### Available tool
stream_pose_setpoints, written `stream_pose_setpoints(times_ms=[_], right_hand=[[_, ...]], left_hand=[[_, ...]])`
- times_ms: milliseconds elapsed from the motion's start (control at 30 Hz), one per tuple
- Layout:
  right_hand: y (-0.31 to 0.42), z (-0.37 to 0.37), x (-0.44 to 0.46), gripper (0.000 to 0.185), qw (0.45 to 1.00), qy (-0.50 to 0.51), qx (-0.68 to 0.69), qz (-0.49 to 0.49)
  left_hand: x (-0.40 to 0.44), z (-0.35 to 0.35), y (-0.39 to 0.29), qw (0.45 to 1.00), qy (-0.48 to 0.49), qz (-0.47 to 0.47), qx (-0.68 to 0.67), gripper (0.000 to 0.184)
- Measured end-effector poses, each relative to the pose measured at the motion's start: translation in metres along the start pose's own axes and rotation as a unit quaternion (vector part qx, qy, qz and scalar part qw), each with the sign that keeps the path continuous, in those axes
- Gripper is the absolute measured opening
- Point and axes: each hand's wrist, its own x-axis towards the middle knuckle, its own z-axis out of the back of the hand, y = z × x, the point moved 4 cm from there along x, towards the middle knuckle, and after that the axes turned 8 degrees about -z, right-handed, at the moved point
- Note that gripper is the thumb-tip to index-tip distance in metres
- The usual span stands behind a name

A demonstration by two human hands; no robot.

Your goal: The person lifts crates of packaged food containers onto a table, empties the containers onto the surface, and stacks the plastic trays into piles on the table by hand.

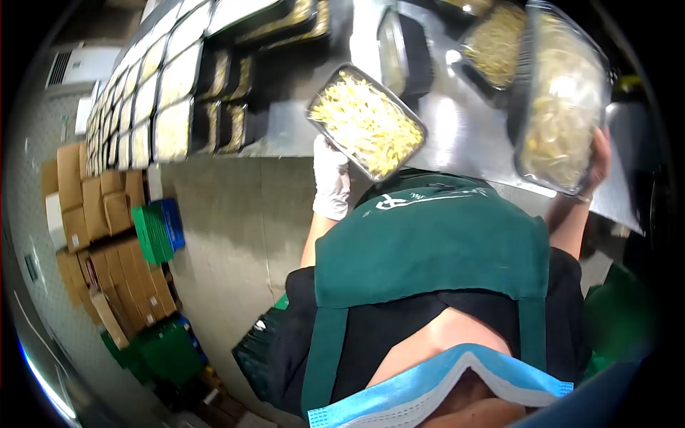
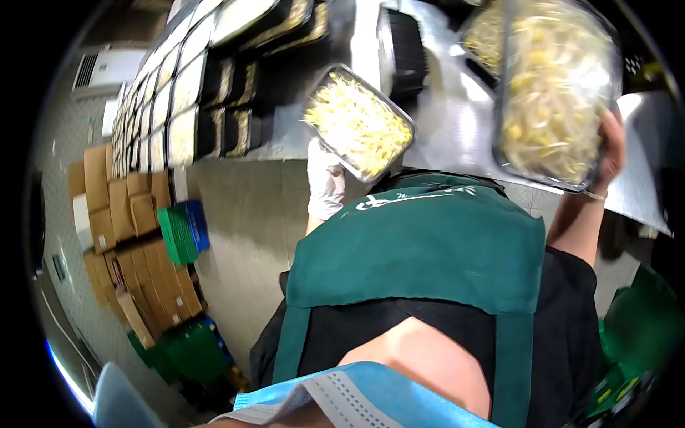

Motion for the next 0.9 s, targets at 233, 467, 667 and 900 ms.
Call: stream_pose_setpoints(times_ms=[233, 467, 667, 900], right_hand=[[-0.047, -0.246, -0.024, 0.019, 0.857, 0.456, -0.088, -0.223], [-0.04, -0.271, 0.008, 0.052, 0.776, 0.207, -0.52, 0.291], [-0.127, -0.215, 0.012, 0.063, 0.896, 0.24, -0.194, -0.318], [-0.009, -0.192, 0.042, 0.041, 0.903, 0.306, 0.138, -0.266]], left_hand=[[-0.023, 0.049, -0.015, 0.978, 0.01, 0.21, 0.013, 0.036], [-0.011, 0.031, -0.012, 0.977, 0.063, 0.202, -0.033, 0.043], [-0.002, 0.029, -0.03, 0.972, 0.128, 0.196, -0.032, 0.038], [0.053, 0.055, -0.052, 0.965, 0.19, 0.167, 0.066, 0.036]])
